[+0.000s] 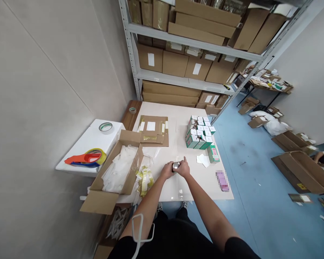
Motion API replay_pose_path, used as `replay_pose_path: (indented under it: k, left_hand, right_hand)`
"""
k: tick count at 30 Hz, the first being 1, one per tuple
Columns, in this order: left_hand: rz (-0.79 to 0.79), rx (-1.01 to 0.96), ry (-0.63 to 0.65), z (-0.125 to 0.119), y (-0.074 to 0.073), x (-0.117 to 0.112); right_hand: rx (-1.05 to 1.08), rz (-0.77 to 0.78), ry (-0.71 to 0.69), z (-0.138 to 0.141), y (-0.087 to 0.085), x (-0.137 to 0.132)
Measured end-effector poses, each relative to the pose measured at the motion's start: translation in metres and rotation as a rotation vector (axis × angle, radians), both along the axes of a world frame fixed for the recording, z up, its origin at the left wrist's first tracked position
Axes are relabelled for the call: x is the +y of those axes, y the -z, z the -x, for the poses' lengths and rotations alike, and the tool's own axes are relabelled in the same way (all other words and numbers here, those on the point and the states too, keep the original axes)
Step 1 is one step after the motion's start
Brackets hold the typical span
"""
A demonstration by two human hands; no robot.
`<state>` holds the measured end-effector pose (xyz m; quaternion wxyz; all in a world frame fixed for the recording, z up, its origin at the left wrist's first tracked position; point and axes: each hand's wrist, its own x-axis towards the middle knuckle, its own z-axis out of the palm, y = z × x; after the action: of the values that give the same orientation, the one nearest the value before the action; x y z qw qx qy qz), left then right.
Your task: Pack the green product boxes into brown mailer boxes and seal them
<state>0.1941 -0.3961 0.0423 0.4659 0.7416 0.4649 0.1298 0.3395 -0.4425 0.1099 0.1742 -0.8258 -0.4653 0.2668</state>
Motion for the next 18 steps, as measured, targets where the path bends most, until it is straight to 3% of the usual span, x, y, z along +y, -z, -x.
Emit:
replay_pose_path:
  k: [4, 8, 11, 14, 18]
  left_hand:
    - [-0.052, -0.007, -0.048, 0.001, 0.005, 0.013]
    - [-0.053, -0.039, -0.099, -0.002, 0.002, 0.027]
    - [-0.010, -0.031, -0.124, -0.003, -0.002, 0.036]
    - [0.016, -0.044, -0.133, 0.000, -0.006, 0.042]
    - [0.060, -0.078, -0.097, 0.007, -0.015, 0.046]
  right_hand:
    - [0.187, -0.203, 0.105, -0.017, -0.041, 0.011]
    - [0.315, -0.421, 0.005, -0.033, -0.102, 0.034]
    - [0.360, -0.522, -0.031, -0.039, -0.137, 0.049]
    - [0.372, -0.548, -0.042, -0.039, -0.152, 0.058]
    - [0.397, -0.562, -0.026, -0.036, -0.153, 0.062]
